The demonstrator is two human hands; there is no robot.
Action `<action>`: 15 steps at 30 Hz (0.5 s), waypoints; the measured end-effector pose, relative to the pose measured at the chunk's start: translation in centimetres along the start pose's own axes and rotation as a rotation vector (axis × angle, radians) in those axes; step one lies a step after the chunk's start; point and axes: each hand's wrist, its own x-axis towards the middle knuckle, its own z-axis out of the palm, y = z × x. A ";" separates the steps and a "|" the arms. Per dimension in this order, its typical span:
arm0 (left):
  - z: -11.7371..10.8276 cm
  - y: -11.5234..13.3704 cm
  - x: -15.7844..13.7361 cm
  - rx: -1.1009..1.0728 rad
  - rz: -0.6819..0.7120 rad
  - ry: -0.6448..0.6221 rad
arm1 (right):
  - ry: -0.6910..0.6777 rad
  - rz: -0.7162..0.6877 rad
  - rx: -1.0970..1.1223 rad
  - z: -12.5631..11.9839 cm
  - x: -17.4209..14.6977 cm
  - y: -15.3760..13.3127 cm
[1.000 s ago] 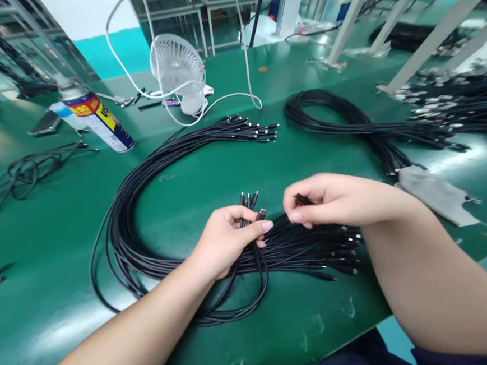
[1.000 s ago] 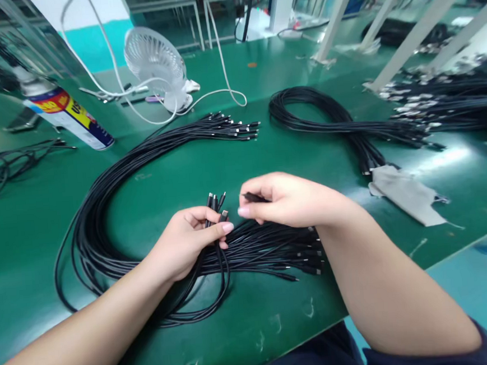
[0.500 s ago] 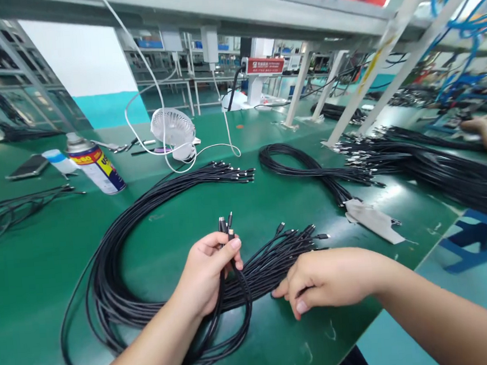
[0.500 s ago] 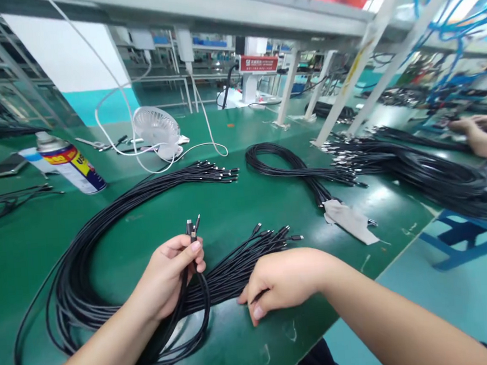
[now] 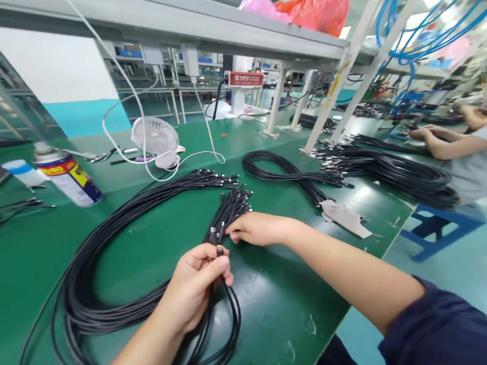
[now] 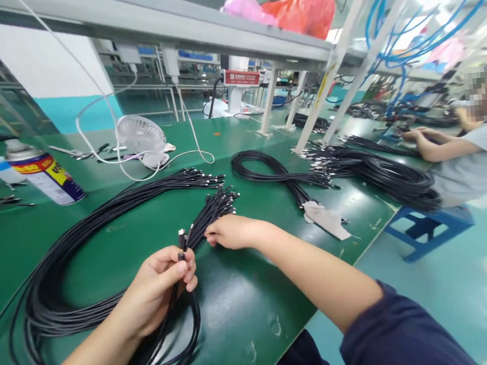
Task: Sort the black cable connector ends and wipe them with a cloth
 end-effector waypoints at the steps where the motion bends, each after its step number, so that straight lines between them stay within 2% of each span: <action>1: -0.2 0.0 0.3 0.025 -0.004 0.027 | 0.004 0.006 0.000 -0.3 0.2 -0.1; 3: -0.4 0.0 0.7 0.075 -0.018 0.078 | 0.025 0.023 0.008 -0.9 -0.2 -0.4; 6: -0.5 0.0 1.2 0.151 -0.055 0.113 | 0.107 0.089 0.025 -1.9 -2.6 0.0; 10: -0.4 -0.3 1.3 0.212 -0.087 0.128 | 0.307 0.268 0.006 -2.1 -5.9 3.7; 15: -0.3 -0.3 1.0 0.240 -0.069 0.148 | 0.539 0.467 -0.032 -1.6 -7.9 7.9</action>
